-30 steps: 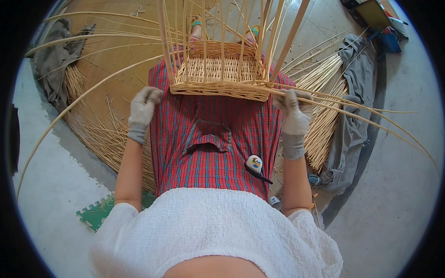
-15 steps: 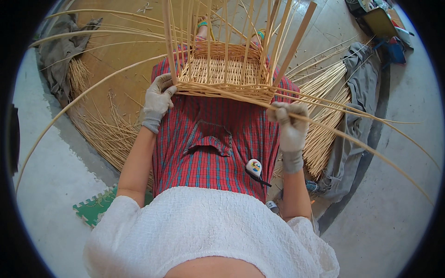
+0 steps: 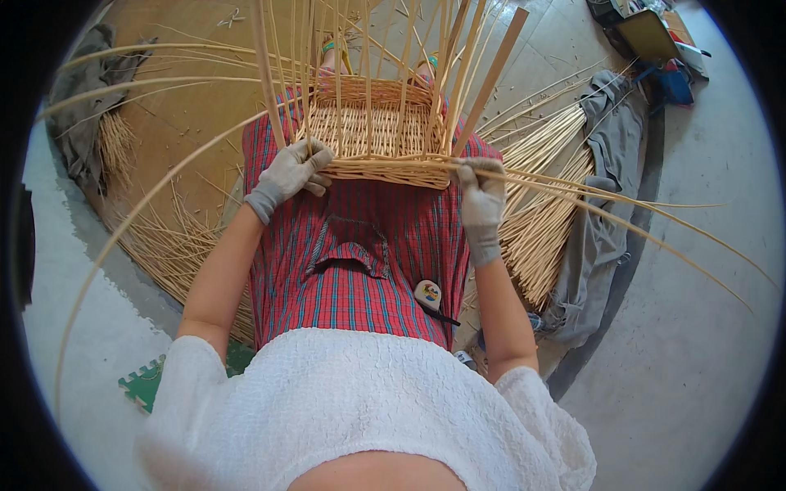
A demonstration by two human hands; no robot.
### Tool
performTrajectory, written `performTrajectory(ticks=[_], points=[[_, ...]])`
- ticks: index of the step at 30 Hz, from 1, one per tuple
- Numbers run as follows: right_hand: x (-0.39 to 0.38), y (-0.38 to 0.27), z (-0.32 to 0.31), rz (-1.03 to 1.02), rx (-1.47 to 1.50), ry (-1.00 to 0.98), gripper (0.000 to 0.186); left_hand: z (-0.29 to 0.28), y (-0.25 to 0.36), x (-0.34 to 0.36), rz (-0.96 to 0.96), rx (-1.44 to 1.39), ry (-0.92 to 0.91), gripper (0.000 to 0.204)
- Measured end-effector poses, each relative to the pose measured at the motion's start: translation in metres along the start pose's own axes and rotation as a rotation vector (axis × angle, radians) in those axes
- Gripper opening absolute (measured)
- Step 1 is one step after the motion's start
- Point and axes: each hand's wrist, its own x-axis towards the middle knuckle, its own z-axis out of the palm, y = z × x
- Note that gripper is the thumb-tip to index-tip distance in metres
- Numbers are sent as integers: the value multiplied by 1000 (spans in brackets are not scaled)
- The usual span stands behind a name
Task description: Weaving a rectangular wicker basket from reeds.
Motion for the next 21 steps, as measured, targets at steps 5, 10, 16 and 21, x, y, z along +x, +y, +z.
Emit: performTrajectory(ticks=[5,10,16,21], points=[[87,-57,115,-1043,-441,-288,30,15,-12,-8,133,-56,114,32],[146,-57,227,-1045,-1089,-29,61,37,-17,7,91,-121,284,43],[46,-9,164,-397,224,-42,42,17,-16,-6,76,-48,264,38],[-13,47,103,-256,140,98,31,19,-21,8,131,-36,240,26]])
